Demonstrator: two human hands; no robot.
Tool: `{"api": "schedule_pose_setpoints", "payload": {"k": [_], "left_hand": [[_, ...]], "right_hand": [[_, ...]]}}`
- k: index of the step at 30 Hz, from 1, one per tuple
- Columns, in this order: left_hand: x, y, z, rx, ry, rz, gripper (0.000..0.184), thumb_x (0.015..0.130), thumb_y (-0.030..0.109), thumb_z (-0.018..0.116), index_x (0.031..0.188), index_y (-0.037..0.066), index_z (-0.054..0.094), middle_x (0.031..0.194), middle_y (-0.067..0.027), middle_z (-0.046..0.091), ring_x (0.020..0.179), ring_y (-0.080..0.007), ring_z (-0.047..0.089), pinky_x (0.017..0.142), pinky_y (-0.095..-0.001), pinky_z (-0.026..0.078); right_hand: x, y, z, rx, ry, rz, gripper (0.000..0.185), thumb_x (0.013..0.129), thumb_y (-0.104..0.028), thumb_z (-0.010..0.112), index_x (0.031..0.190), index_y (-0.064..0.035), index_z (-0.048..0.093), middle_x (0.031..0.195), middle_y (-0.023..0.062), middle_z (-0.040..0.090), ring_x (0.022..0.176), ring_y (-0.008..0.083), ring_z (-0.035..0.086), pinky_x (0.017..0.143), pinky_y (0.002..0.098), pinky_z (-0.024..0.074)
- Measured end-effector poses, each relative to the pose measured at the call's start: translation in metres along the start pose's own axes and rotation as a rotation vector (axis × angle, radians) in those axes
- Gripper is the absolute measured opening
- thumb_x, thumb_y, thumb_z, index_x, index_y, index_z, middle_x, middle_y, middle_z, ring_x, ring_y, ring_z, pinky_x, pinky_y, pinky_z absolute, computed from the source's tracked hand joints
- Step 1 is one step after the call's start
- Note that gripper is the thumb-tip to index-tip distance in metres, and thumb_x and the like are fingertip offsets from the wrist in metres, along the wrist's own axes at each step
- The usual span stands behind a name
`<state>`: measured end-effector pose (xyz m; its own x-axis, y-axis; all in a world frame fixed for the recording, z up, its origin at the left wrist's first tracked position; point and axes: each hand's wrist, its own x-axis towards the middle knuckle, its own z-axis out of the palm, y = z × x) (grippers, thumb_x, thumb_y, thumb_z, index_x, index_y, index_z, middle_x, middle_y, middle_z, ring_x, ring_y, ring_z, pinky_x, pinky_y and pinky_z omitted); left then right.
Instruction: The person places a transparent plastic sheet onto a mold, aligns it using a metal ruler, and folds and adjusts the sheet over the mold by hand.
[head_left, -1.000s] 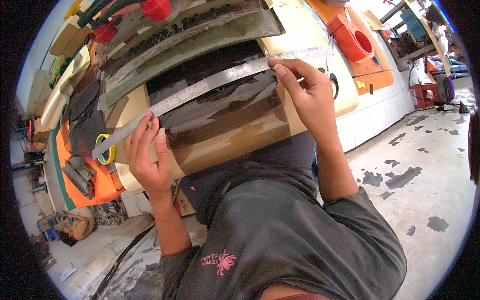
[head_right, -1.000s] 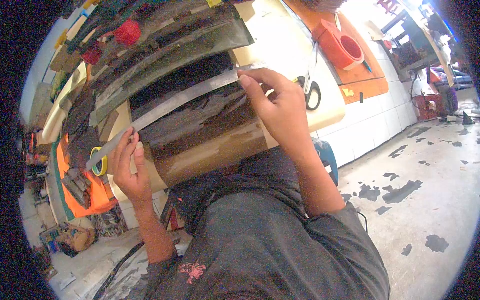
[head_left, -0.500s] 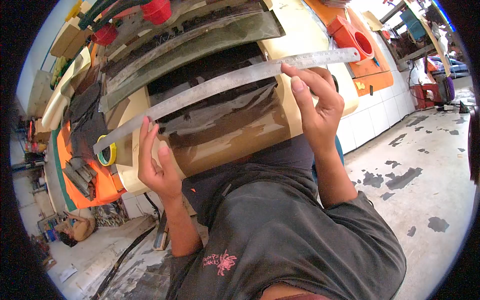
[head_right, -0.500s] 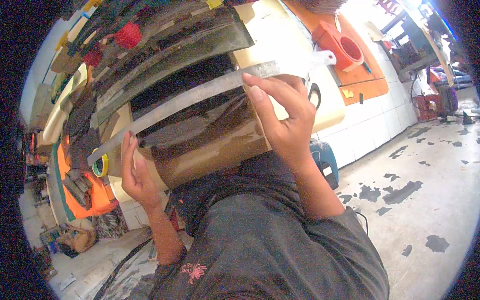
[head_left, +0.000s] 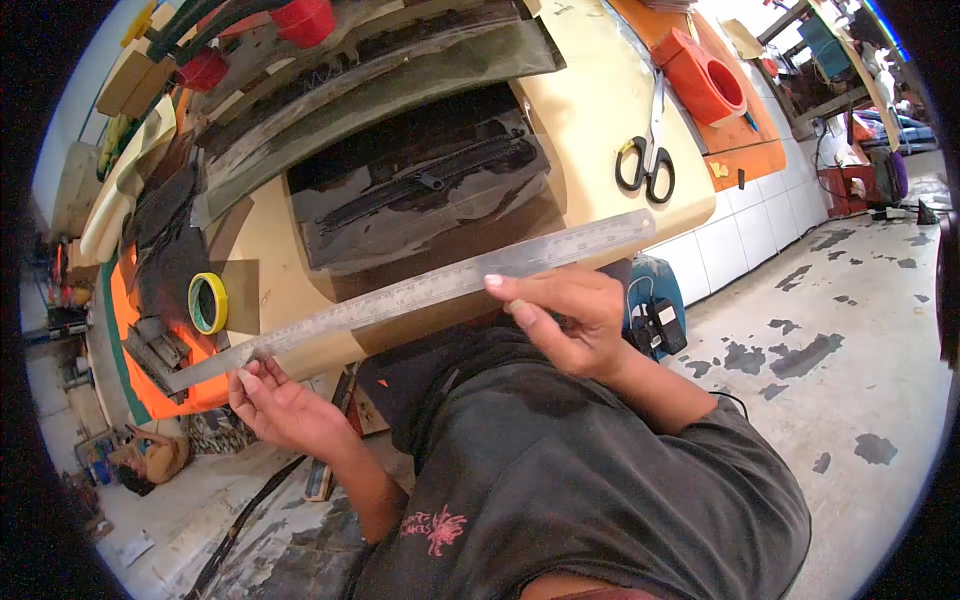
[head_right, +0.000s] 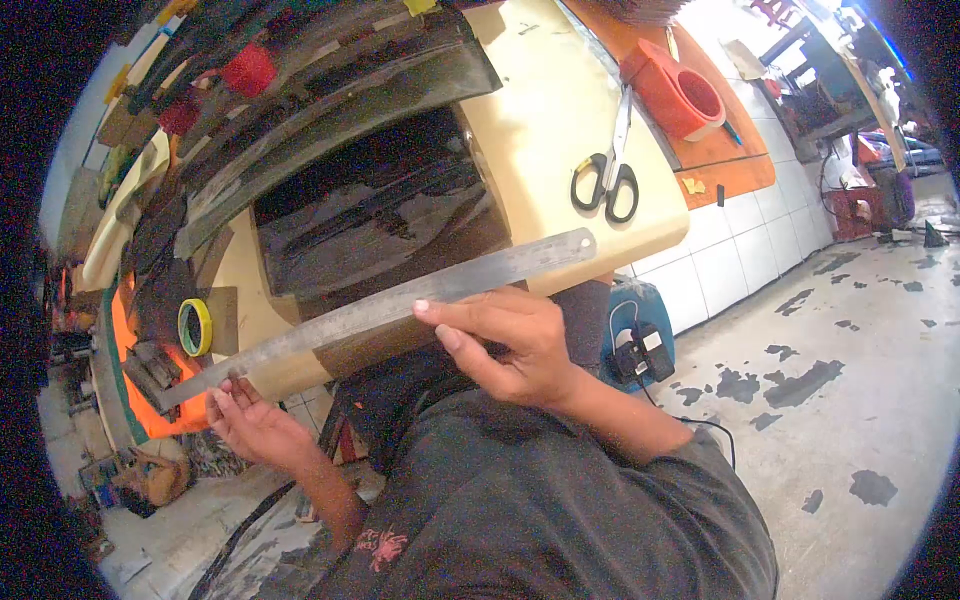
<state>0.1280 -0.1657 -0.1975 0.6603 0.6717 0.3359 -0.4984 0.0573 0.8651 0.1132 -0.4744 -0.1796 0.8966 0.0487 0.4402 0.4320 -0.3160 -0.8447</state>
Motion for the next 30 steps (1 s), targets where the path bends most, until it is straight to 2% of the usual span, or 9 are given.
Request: {"api": "schedule_pose_setpoints", "payload": {"k": [2, 3, 8, 10, 13, 16, 18, 20, 30], "left_hand": [[0.002, 0.003, 0.001, 0.078, 0.045, -0.125, 0.023, 0.097, 0.014, 0.057, 0.115, 0.001, 0.050, 0.108, -0.0101, 0.060, 0.103, -0.0187, 0.058, 0.094, -0.0342, 0.047], [0.003, 0.001, -0.002, 0.080, 0.043, -0.126, 0.023, 0.097, 0.014, 0.057, 0.115, 0.001, 0.050, 0.108, -0.0101, 0.060, 0.103, -0.0187, 0.058, 0.094, -0.0342, 0.047], [0.014, -0.014, -0.014, 0.108, 0.063, -0.270, 0.027, 0.093, 0.011, 0.063, 0.115, 0.002, 0.048, 0.109, -0.0105, 0.059, 0.101, -0.0171, 0.058, 0.087, -0.0316, 0.048], [0.015, -0.015, -0.012, 0.123, 0.045, -0.272, 0.026, 0.093, 0.010, 0.063, 0.113, 0.002, 0.049, 0.108, -0.0105, 0.059, 0.100, -0.0173, 0.058, 0.087, -0.0310, 0.048], [0.018, -0.018, -0.011, 0.142, 0.026, -0.271, 0.022, 0.093, 0.009, 0.062, 0.110, 0.001, 0.050, 0.106, -0.0105, 0.059, 0.098, -0.0176, 0.059, 0.084, -0.0297, 0.050], [0.023, -0.023, -0.018, 0.156, 0.015, -0.281, 0.018, 0.093, 0.008, 0.063, 0.107, 0.002, 0.052, 0.106, -0.0102, 0.060, 0.096, -0.0183, 0.060, 0.083, -0.0298, 0.051], [0.024, -0.023, -0.018, 0.165, 0.010, -0.287, 0.018, 0.092, 0.008, 0.064, 0.105, 0.003, 0.055, 0.106, -0.0100, 0.061, 0.096, -0.0189, 0.060, 0.084, -0.0307, 0.051], [0.024, -0.022, -0.014, 0.174, -0.003, -0.276, 0.016, 0.092, 0.010, 0.065, 0.103, 0.003, 0.056, 0.102, -0.0077, 0.062, 0.093, -0.0171, 0.060, 0.082, -0.0295, 0.050], [0.032, -0.025, -0.011, 0.277, -0.018, -0.238, 0.017, 0.092, 0.010, 0.065, 0.103, 0.003, 0.053, 0.102, -0.0097, 0.061, 0.094, -0.0179, 0.060, 0.083, -0.0309, 0.052]], "right_hand": [[-0.002, 0.001, 0.008, 0.068, 0.009, -0.018, 0.026, 0.082, -0.002, 0.065, 0.106, -0.0034, 0.072, 0.089, 0.0125, 0.073, 0.076, 0.0229, 0.070, 0.071, 0.0313, 0.0529], [-0.003, 0.001, 0.010, 0.098, -0.017, -0.008, 0.023, 0.083, -0.001, 0.063, 0.106, -0.0018, 0.071, 0.094, 0.0128, 0.072, 0.083, 0.0246, 0.071, 0.076, 0.0318, 0.0542], [-0.004, 0.002, 0.017, 0.146, -0.043, 0.028, 0.017, 0.086, -0.003, 0.062, 0.101, 0.0008, 0.070, 0.098, 0.0141, 0.072, 0.087, 0.0251, 0.070, 0.076, 0.0324, 0.0546], [-0.004, 0.001, 0.011, 0.187, -0.202, 0.113, 0.012, 0.087, -0.005, 0.063, 0.095, 0.0006, 0.070, 0.090, 0.0136, 0.071, 0.077, 0.0237, 0.069, 0.069, 0.0319, 0.0536], [0.007, -0.015, -0.011, 0.191, -0.259, 0.242, 0.011, 0.087, -0.009, 0.065, 0.090, 0.0003, 0.069, 0.080, 0.0120, 0.069, 0.066, 0.0227, 0.066, 0.062, 0.0311, 0.0510], [0.022, -0.014, -0.031, 0.085, 0.036, 0.274, 0.016, 0.087, -0.014, 0.066, 0.081, 0.0005, 0.066, 0.068, 0.0088, 0.063, 0.059, 0.0140, 0.058, 0.057, 0.0281, 0.0454], [0.039, -0.005, -0.040, 0.072, 0.248, 0.431, 0.017, 0.090, -0.015, 0.063, 0.083, 0.0003, 0.064, 0.065, 0.0030, 0.059, 0.059, 0.0076, 0.052, 0.056, 0.0254, 0.0418], [0.056, 0.019, -0.043, 0.104, 0.376, 0.357, 0.018, 0.093, -0.017, 0.061, 0.090, 0.0000, 0.062, 0.068, -0.0019, 0.056, 0.060, 0.0049, 0.048, 0.055, 0.0232, 0.0390], [0.079, 0.039, -0.046, 0.248, 0.204, 0.551, 0.027, 0.094, -0.028, 0.064, 0.094, -0.0007, 0.062, 0.075, -0.0012, 0.061, 0.065, 0.0048, 0.052, 0.059, 0.0211, 0.0424]]}}
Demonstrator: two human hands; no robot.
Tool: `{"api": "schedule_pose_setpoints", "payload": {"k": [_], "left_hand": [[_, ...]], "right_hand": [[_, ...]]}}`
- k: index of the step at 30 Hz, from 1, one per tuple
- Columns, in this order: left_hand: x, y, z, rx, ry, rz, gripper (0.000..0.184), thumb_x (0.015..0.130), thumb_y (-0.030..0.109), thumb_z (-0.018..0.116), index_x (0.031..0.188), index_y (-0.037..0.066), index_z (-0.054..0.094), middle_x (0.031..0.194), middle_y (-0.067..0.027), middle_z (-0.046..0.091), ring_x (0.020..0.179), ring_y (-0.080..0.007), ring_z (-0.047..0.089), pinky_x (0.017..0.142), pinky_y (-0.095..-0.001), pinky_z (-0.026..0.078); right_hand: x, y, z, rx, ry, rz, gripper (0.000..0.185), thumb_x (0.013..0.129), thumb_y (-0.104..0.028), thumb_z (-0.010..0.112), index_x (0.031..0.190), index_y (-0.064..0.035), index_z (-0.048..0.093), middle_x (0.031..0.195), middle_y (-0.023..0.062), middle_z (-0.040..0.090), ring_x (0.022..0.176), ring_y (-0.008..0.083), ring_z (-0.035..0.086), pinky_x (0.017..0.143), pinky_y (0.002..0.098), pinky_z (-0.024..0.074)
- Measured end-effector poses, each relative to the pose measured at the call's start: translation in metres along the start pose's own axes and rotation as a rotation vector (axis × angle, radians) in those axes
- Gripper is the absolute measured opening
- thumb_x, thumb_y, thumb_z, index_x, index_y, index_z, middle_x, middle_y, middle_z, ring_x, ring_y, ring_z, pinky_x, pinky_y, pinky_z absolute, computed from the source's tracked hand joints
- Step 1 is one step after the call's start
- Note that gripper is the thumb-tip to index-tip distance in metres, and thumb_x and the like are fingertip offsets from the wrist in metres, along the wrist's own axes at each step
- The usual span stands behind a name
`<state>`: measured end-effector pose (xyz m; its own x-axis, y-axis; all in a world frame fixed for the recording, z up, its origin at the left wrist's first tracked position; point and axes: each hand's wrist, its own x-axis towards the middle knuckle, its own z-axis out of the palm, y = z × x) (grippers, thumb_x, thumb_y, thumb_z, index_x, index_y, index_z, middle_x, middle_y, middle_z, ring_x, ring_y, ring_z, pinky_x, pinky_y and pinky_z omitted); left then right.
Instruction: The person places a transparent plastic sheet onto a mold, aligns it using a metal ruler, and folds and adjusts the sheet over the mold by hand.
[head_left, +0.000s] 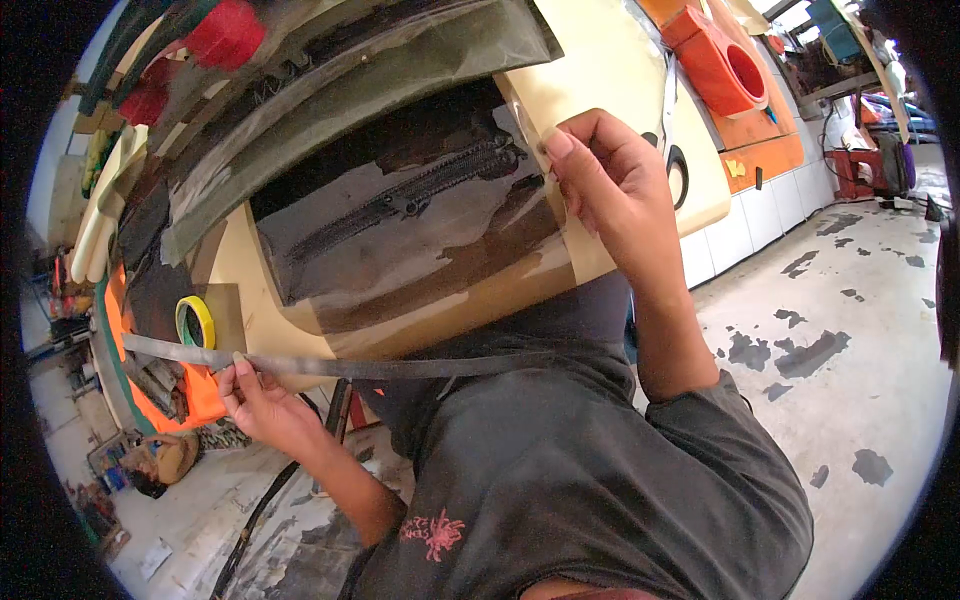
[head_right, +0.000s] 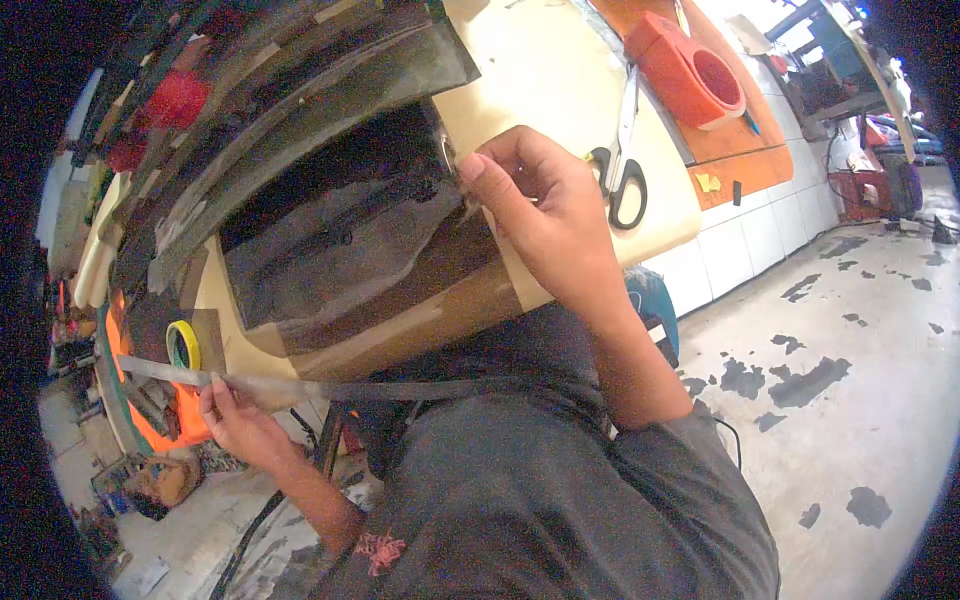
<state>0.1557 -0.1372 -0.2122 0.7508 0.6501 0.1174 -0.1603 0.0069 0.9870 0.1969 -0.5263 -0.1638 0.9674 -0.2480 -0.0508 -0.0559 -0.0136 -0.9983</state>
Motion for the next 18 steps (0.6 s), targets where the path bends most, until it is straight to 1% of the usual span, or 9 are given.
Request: {"api": "schedule_pose_setpoints", "payload": {"k": [2, 6, 8, 12, 14, 15, 17, 18], "left_hand": [[0.001, -0.001, 0.004, 0.003, 0.009, 0.009, 0.020, 0.092, 0.011, 0.065, 0.106, 0.003, 0.053, 0.105, -0.0099, 0.061, 0.096, -0.0179, 0.060, 0.085, -0.0309, 0.051], [0.001, -0.002, 0.005, 0.014, 0.031, -0.001, 0.022, 0.093, 0.010, 0.064, 0.109, 0.003, 0.052, 0.108, -0.0103, 0.060, 0.097, -0.0180, 0.059, 0.085, -0.0314, 0.050], [0.003, -0.002, 0.004, 0.016, 0.036, 0.008, 0.025, 0.093, 0.011, 0.063, 0.113, 0.003, 0.049, 0.110, -0.0112, 0.059, 0.098, -0.0185, 0.059, 0.086, -0.0317, 0.050], [0.000, 0.003, 0.011, 0.016, 0.025, 0.012, 0.029, 0.094, 0.010, 0.062, 0.117, 0.003, 0.046, 0.110, -0.0119, 0.059, 0.098, -0.0188, 0.059, 0.087, -0.0314, 0.050], [0.001, 0.000, 0.005, 0.006, 0.013, 0.032, 0.033, 0.095, 0.010, 0.060, 0.122, 0.003, 0.043, 0.114, -0.0136, 0.059, 0.100, -0.0190, 0.059, 0.087, -0.0314, 0.049], [0.001, -0.001, 0.004, 0.008, 0.015, 0.031, 0.033, 0.095, 0.010, 0.060, 0.122, 0.003, 0.043, 0.114, -0.0136, 0.059, 0.100, -0.0190, 0.059, 0.087, -0.0314, 0.049], [0.001, 0.002, 0.006, -0.023, 0.022, -0.001, 0.041, 0.095, 0.010, 0.059, 0.130, 0.003, 0.040, 0.118, -0.0154, 0.059, 0.102, -0.0191, 0.060, 0.088, -0.0327, 0.049], [0.001, 0.001, 0.004, -0.022, 0.025, -0.001, 0.041, 0.095, 0.010, 0.059, 0.130, 0.003, 0.040, 0.118, -0.0154, 0.059, 0.102, -0.0191, 0.060, 0.088, -0.0327, 0.049]], "right_hand": [[0.004, 0.002, -0.001, -0.009, -0.035, 0.033, 0.025, 0.093, -0.026, 0.066, 0.092, -0.0009, 0.062, 0.075, -0.0018, 0.061, 0.067, 0.0046, 0.053, 0.060, 0.0214, 0.0423], [0.007, 0.003, 0.001, -0.007, -0.041, 0.034, 0.023, 0.092, -0.024, 0.067, 0.090, -0.0015, 0.062, 0.075, -0.0029, 0.060, 0.068, 0.0040, 0.052, 0.061, 0.0209, 0.0414], [0.008, 0.003, 0.004, 0.035, -0.019, 0.073, 0.021, 0.092, -0.022, 0.068, 0.088, -0.0023, 0.061, 0.074, -0.0038, 0.059, 0.068, 0.0035, 0.051, 0.061, 0.0202, 0.0403], [0.008, 0.006, 0.002, 0.048, -0.033, 0.081, 0.021, 0.091, -0.021, 0.068, 0.088, -0.0026, 0.061, 0.074, -0.0041, 0.059, 0.067, 0.0030, 0.051, 0.060, 0.0195, 0.0392], [0.008, 0.006, 0.002, 0.051, -0.037, 0.108, 0.020, 0.091, -0.021, 0.068, 0.088, -0.0030, 0.060, 0.074, -0.0040, 0.059, 0.068, 0.0027, 0.051, 0.060, 0.0192, 0.0385], [0.008, 0.006, 0.002, 0.050, -0.039, 0.110, 0.020, 0.091, -0.021, 0.068, 0.088, -0.0030, 0.060, 0.074, -0.0040, 0.059, 0.068, 0.0027, 0.051, 0.060, 0.0192, 0.0385], [0.008, 0.005, 0.003, 0.084, -0.040, 0.123, 0.020, 0.092, -0.021, 0.068, 0.088, -0.0035, 0.059, 0.075, -0.0043, 0.058, 0.068, 0.0025, 0.051, 0.060, 0.0191, 0.0379], [0.008, 0.003, 0.003, 0.084, -0.044, 0.124, 0.020, 0.092, -0.021, 0.068, 0.088, -0.0035, 0.059, 0.075, -0.0043, 0.058, 0.068, 0.0025, 0.051, 0.060, 0.0191, 0.0379]]}}
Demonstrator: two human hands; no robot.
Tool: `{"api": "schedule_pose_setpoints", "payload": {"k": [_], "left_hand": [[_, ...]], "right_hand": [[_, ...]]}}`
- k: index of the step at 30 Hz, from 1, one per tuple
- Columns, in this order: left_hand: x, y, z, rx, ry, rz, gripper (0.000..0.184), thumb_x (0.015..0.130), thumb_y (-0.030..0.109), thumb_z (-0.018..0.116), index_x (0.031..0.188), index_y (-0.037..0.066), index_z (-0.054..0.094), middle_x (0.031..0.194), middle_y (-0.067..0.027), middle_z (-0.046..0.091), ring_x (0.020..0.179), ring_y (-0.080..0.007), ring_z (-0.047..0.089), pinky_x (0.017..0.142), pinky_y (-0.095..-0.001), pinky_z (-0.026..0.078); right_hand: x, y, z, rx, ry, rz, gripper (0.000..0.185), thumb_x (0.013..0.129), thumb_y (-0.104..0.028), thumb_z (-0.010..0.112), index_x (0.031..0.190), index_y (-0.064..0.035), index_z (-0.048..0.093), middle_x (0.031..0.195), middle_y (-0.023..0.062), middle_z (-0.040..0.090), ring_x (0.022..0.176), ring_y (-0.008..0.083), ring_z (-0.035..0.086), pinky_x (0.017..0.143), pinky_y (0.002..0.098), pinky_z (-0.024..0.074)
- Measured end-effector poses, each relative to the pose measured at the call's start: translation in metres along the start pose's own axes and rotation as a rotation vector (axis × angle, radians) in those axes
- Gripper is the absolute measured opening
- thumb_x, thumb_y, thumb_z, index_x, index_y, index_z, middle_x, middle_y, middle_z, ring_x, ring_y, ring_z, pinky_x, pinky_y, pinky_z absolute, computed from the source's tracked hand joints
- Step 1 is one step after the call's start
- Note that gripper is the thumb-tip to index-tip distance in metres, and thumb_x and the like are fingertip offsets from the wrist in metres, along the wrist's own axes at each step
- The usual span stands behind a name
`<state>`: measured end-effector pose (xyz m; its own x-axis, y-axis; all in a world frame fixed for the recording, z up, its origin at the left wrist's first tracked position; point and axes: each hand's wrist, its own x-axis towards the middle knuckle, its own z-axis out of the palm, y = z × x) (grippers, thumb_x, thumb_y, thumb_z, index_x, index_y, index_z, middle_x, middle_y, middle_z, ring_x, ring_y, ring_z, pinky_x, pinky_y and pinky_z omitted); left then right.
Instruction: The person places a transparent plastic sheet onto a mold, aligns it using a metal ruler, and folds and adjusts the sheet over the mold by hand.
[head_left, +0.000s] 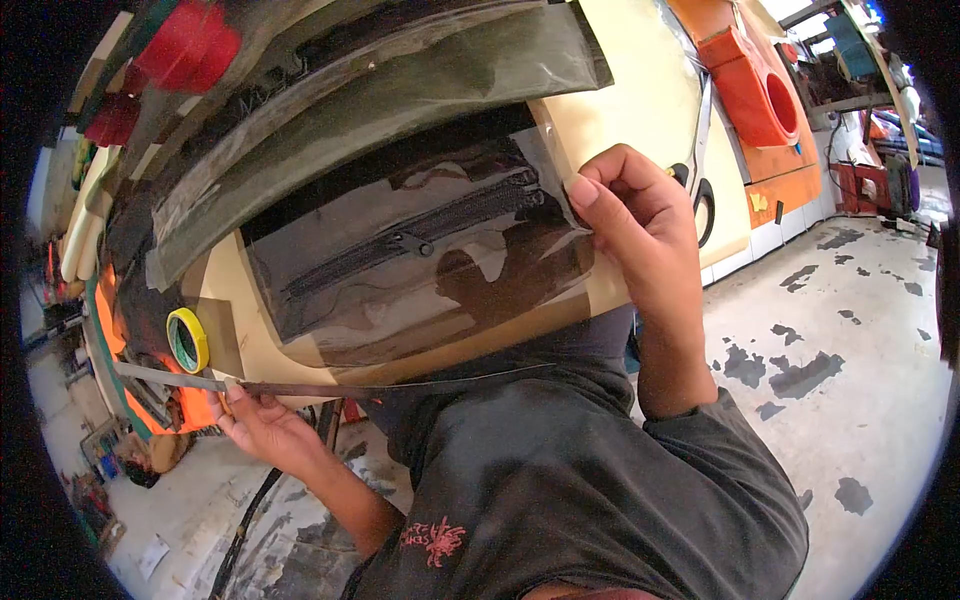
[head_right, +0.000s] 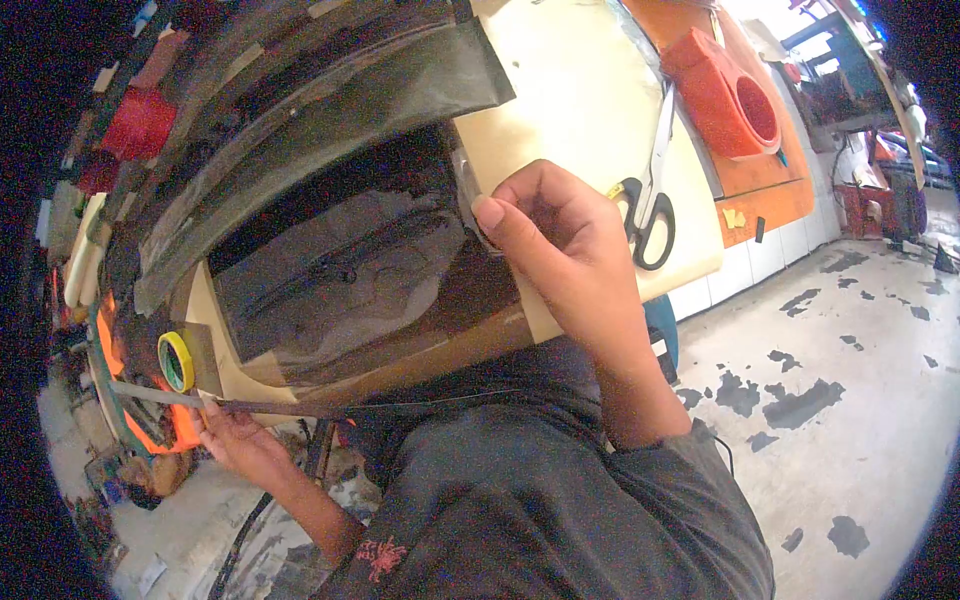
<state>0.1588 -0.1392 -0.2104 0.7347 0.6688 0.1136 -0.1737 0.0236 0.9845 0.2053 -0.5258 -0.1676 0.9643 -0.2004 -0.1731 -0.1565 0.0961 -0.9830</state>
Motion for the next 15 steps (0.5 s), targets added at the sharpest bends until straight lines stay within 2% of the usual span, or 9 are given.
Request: {"api": "schedule_pose_setpoints", "payload": {"k": [2, 6, 9, 12, 13, 15], "left_hand": [[0.002, 0.000, -0.006, -0.002, -0.019, -0.041, 0.045, 0.096, 0.012, 0.059, 0.134, 0.001, 0.039, 0.119, -0.0162, 0.059, 0.103, -0.0195, 0.060, 0.088, -0.0325, 0.050], [0.003, -0.002, -0.008, -0.066, -0.054, -0.062, 0.040, 0.097, 0.013, 0.057, 0.132, -0.001, 0.044, 0.116, -0.0142, 0.061, 0.101, -0.0171, 0.061, 0.086, -0.0297, 0.050], [0.001, 0.003, -0.006, -0.074, -0.002, -0.137, 0.026, 0.098, 0.013, 0.056, 0.120, -0.001, 0.055, 0.109, -0.0091, 0.065, 0.096, -0.0115, 0.062, 0.081, -0.0255, 0.052], [0.003, 0.002, -0.015, -0.124, -0.038, -0.163, 0.019, 0.098, 0.013, 0.056, 0.112, 0.001, 0.056, 0.106, -0.0073, 0.065, 0.094, -0.0115, 0.063, 0.078, -0.0253, 0.053], [0.002, 0.007, -0.006, -0.145, -0.047, -0.161, 0.012, 0.098, 0.012, 0.056, 0.106, 0.004, 0.056, 0.105, -0.0061, 0.066, 0.093, -0.0116, 0.063, 0.076, -0.0262, 0.054], [0.000, 0.010, -0.005, -0.179, -0.013, -0.141, 0.011, 0.097, 0.012, 0.056, 0.105, 0.004, 0.056, 0.105, -0.0062, 0.066, 0.093, -0.0120, 0.064, 0.077, -0.0268, 0.054]], "right_hand": [[-0.001, -0.002, 0.000, 0.047, -0.020, 0.030, 0.019, 0.092, -0.021, 0.067, 0.088, -0.0044, 0.059, 0.076, -0.0046, 0.058, 0.068, 0.0027, 0.050, 0.061, 0.0193, 0.0375], [-0.001, 0.000, 0.002, 0.060, -0.005, 0.010, 0.018, 0.092, -0.020, 0.066, 0.088, -0.0050, 0.059, 0.076, -0.0049, 0.058, 0.066, 0.0026, 0.049, 0.059, 0.0188, 0.0364], [-0.002, 0.000, 0.003, 0.009, 0.032, 0.004, 0.014, 0.093, -0.019, 0.064, 0.088, -0.0065, 0.060, 0.076, -0.0052, 0.057, 0.064, 0.0022, 0.047, 0.057, 0.0181, 0.0349], [-0.002, 0.004, 0.003, -0.068, 0.080, -0.044, 0.015, 0.094, -0.019, 0.063, 0.086, -0.0065, 0.061, 0.073, -0.0058, 0.054, 0.063, 0.0019, 0.047, 0.055, 0.0179, 0.0342], [-0.003, 0.002, 0.006, 0.001, 0.082, -0.022, 0.016, 0.094, -0.020, 0.062, 0.085, -0.0062, 0.061, 0.072, -0.0065, 0.053, 0.063, 0.0019, 0.045, 0.055, 0.0179, 0.0332], [-0.003, 0.004, 0.006, -0.048, 0.104, -0.071, 0.018, 0.095, -0.022, 0.061, 0.085, -0.0068, 0.061, 0.070, -0.0065, 0.051, 0.060, 0.0021, 0.043, 0.055, 0.0181, 0.0328]]}}
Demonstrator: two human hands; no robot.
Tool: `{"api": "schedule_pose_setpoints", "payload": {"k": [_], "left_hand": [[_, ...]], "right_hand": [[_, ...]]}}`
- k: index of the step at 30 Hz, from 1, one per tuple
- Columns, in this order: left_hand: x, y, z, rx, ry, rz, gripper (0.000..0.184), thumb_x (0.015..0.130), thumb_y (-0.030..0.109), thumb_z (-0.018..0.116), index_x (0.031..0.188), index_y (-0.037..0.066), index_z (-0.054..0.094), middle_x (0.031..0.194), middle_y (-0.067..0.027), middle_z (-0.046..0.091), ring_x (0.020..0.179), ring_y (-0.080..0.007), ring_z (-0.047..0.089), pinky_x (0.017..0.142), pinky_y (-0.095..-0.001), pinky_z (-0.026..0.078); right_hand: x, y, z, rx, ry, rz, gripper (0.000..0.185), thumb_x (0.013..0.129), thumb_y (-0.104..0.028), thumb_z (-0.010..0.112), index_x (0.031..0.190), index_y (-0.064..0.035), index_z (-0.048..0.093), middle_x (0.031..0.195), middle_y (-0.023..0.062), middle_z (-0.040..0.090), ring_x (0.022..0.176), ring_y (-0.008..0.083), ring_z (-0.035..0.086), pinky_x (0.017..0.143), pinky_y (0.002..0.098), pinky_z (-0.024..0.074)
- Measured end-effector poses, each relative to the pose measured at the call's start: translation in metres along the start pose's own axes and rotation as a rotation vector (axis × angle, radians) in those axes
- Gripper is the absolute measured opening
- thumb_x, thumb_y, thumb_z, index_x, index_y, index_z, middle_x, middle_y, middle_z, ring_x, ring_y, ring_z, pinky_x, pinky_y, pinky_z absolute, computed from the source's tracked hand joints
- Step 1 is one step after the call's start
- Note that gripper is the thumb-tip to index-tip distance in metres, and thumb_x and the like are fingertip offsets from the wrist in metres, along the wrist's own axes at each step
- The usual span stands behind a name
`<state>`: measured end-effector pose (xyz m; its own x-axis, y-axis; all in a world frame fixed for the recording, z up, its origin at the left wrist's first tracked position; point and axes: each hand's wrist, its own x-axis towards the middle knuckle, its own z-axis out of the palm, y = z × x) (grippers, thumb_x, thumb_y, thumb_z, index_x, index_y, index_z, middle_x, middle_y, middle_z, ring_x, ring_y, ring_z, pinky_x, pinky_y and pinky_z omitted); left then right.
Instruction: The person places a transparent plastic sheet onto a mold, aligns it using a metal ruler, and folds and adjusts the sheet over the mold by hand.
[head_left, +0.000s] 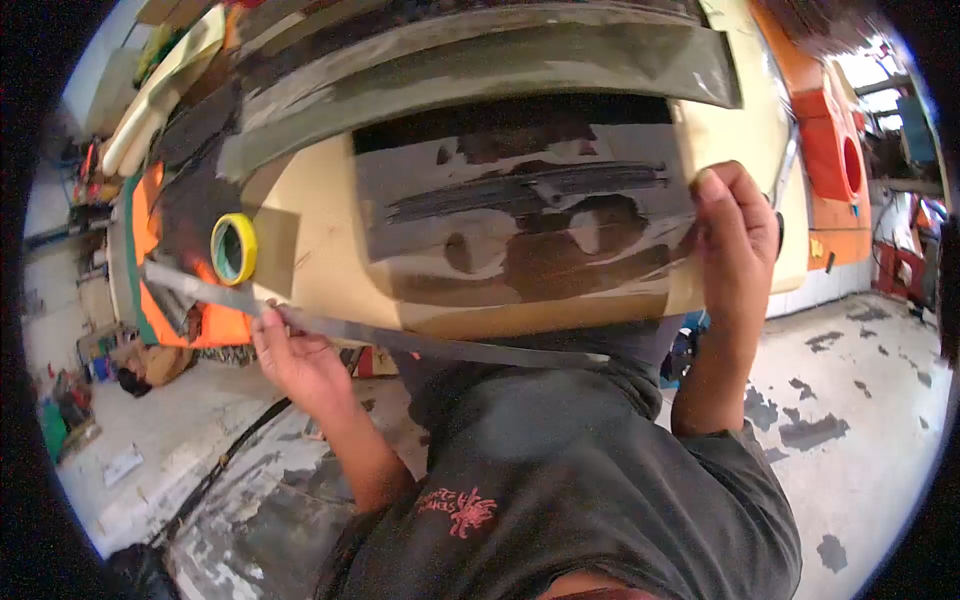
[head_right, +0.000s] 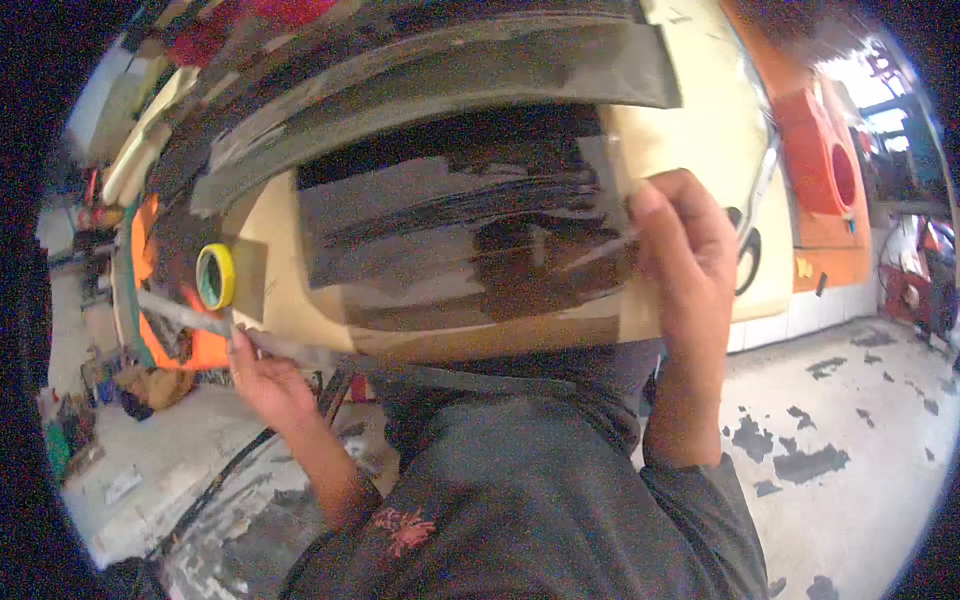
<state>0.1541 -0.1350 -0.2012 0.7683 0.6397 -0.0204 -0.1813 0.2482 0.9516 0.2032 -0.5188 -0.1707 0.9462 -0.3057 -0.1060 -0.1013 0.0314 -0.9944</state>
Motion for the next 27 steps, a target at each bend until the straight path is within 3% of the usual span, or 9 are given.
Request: {"api": "schedule_pose_setpoints", "payload": {"k": [6, 10, 13, 14, 16, 19, 23, 25, 27], "left_hand": [[-0.007, 0.017, 0.003, -0.097, 0.004, 0.048, 0.012, 0.096, 0.011, 0.058, 0.105, 0.005, 0.054, 0.102, -0.0064, 0.065, 0.094, -0.0127, 0.064, 0.081, -0.0278, 0.055], [-0.009, 0.030, 0.001, -0.115, -0.006, 0.081, 0.014, 0.096, 0.011, 0.058, 0.107, 0.004, 0.054, 0.102, -0.0072, 0.065, 0.092, -0.0126, 0.064, 0.077, -0.0265, 0.056], [-0.013, 0.036, 0.016, -0.143, -0.028, 0.069, 0.017, 0.096, 0.009, 0.057, 0.111, 0.003, 0.053, 0.101, -0.0077, 0.065, 0.089, -0.0124, 0.064, 0.074, -0.0255, 0.057], [-0.012, 0.036, 0.020, -0.171, -0.018, 0.055, 0.020, 0.096, 0.009, 0.057, 0.113, 0.002, 0.052, 0.101, -0.0079, 0.065, 0.089, -0.0123, 0.064, 0.073, -0.0253, 0.057], [-0.008, 0.033, 0.024, -0.208, -0.062, 0.039, 0.025, 0.095, 0.008, 0.056, 0.119, 0.002, 0.051, 0.101, -0.0080, 0.065, 0.090, -0.0126, 0.065, 0.072, -0.0254, 0.057], [-0.006, 0.028, 0.044, -0.248, -0.055, 0.013, 0.024, 0.095, 0.007, 0.056, 0.118, 0.002, 0.051, 0.102, -0.0086, 0.065, 0.092, -0.0133, 0.065, 0.073, -0.0272, 0.059], [-0.004, 0.021, 0.062, -0.347, -0.181, 0.000, 0.017, 0.095, 0.004, 0.056, 0.111, 0.004, 0.054, 0.101, -0.0096, 0.065, 0.093, -0.0145, 0.066, 0.073, -0.0313, 0.062], [-0.004, 0.018, 0.068, -0.351, -0.221, -0.021, 0.015, 0.094, 0.004, 0.057, 0.109, 0.004, 0.053, 0.100, -0.0095, 0.065, 0.094, -0.0146, 0.066, 0.073, -0.0313, 0.062], [-0.003, 0.015, 0.075, -0.339, -0.233, -0.032, 0.015, 0.094, 0.005, 0.058, 0.108, 0.004, 0.052, 0.100, -0.0091, 0.064, 0.092, -0.0142, 0.065, 0.074, -0.0314, 0.062]], "right_hand": [[-0.004, 0.006, -0.003, 0.071, 0.051, -0.182, 0.016, 0.097, -0.021, 0.059, 0.103, -0.0074, 0.052, 0.074, -0.0023, 0.050, 0.059, 0.0027, 0.043, 0.050, 0.0169, 0.0321], [-0.017, -0.004, -0.012, -0.013, 0.082, -0.310, 0.015, 0.097, -0.018, 0.058, 0.099, -0.0056, 0.050, 0.072, -0.0030, 0.047, 0.058, 0.0022, 0.038, 0.049, 0.0168, 0.0289], [-0.022, -0.010, -0.037, -0.156, -0.182, -0.314, 0.050, 0.100, -0.051, 0.043, 0.088, -0.0034, 0.054, 0.072, 0.0009, 0.053, 0.057, 0.0032, 0.042, 0.047, 0.0174, 0.0267], [-0.022, -0.011, -0.042, -0.157, -0.183, -0.318, 0.050, 0.100, -0.051, 0.043, 0.088, -0.0034, 0.054, 0.072, 0.0009, 0.053, 0.057, 0.0032, 0.042, 0.047, 0.0174, 0.0267], [-0.021, -0.016, -0.048, -0.006, -0.350, -0.149, 0.079, 0.094, -0.072, 0.024, 0.089, -0.0011, 0.057, 0.077, 0.0059, 0.061, 0.058, 0.0062, 0.048, 0.046, 0.0182, 0.0284], [-0.015, -0.024, -0.053, 0.094, -0.348, -0.040, 0.094, 0.088, -0.081, 0.015, 0.096, 0.0019, 0.059, 0.082, 0.0096, 0.065, 0.060, 0.0094, 0.052, 0.047, 0.0189, 0.0303], [-0.004, -0.020, -0.078, 0.062, -0.259, -0.053, 0.085, 0.093, -0.074, 0.022, 0.102, 0.0007, 0.060, 0.089, 0.0100, 0.065, 0.072, 0.0103, 0.055, 0.061, 0.0221, 0.0402], [-0.004, -0.023, -0.082, 0.070, -0.301, -0.071, 0.069, 0.098, -0.063, 0.032, 0.104, -0.0007, 0.061, 0.097, 0.0085, 0.066, 0.080, 0.0100, 0.054, 0.070, 0.0235, 0.0409], [-0.006, -0.029, -0.068, -0.292, -0.065, -0.180, 0.053, 0.102, -0.049, 0.041, 0.108, -0.0005, 0.062, 0.101, 0.0070, 0.066, 0.083, 0.0102, 0.053, 0.075, 0.0242, 0.0401]]}}
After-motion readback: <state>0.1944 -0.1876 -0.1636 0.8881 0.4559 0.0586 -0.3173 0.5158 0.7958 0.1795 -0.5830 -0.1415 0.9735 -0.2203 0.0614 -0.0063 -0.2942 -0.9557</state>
